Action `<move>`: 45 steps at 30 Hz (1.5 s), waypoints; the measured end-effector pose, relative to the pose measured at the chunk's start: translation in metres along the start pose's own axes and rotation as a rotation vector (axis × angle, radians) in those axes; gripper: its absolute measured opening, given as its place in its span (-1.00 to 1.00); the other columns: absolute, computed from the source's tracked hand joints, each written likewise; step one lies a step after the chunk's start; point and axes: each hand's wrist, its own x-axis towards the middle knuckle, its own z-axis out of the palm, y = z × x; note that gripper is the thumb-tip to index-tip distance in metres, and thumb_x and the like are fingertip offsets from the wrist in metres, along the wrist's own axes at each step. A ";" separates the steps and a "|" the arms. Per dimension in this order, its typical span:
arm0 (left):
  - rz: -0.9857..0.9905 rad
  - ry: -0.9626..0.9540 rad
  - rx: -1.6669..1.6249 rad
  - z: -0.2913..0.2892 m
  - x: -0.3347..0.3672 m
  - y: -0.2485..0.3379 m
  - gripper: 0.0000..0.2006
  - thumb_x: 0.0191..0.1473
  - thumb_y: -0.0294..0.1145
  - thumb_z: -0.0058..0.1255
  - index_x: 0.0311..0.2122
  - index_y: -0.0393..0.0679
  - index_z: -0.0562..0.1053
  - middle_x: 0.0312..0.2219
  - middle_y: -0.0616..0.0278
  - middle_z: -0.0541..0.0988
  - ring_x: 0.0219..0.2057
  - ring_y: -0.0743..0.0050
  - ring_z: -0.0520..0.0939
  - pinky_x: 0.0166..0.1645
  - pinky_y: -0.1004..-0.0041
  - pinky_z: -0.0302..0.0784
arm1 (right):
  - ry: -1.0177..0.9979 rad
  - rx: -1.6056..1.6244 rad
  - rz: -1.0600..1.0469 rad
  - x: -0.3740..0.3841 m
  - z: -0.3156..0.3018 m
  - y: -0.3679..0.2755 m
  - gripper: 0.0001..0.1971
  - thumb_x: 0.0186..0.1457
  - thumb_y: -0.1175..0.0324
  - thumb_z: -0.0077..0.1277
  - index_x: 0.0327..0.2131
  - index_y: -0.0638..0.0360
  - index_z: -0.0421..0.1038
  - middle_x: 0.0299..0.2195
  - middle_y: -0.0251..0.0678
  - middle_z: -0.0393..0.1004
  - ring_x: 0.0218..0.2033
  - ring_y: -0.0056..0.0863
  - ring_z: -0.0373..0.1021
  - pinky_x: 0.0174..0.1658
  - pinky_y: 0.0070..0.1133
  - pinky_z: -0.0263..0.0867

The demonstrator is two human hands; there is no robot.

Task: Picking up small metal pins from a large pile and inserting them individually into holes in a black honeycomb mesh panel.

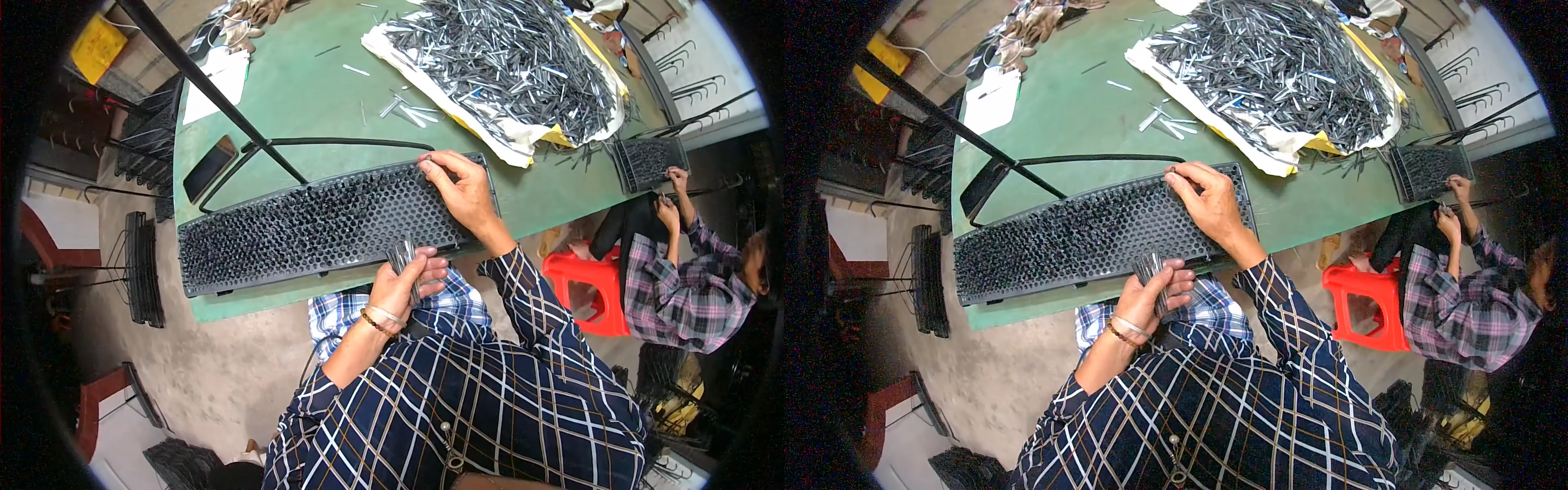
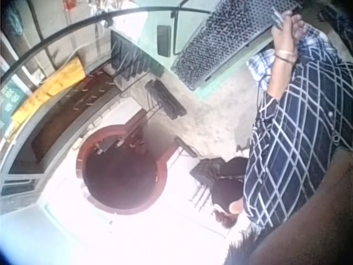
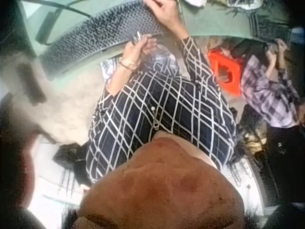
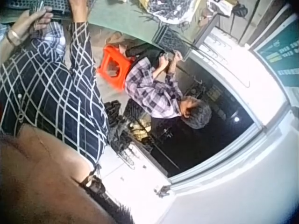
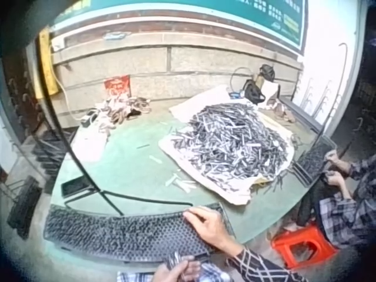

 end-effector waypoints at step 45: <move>-0.113 -0.100 0.009 0.001 -0.003 -0.003 -0.70 0.14 -0.39 -0.16 -0.05 -0.31 0.30 -0.22 0.02 0.50 -0.22 0.34 0.55 -0.18 0.41 0.56 | 0.004 -0.258 -0.307 -0.012 0.009 0.004 -0.76 -0.05 0.53 0.07 -0.22 0.23 0.45 -0.35 -0.16 0.50 -0.34 -0.35 0.46 -0.28 -0.56 0.37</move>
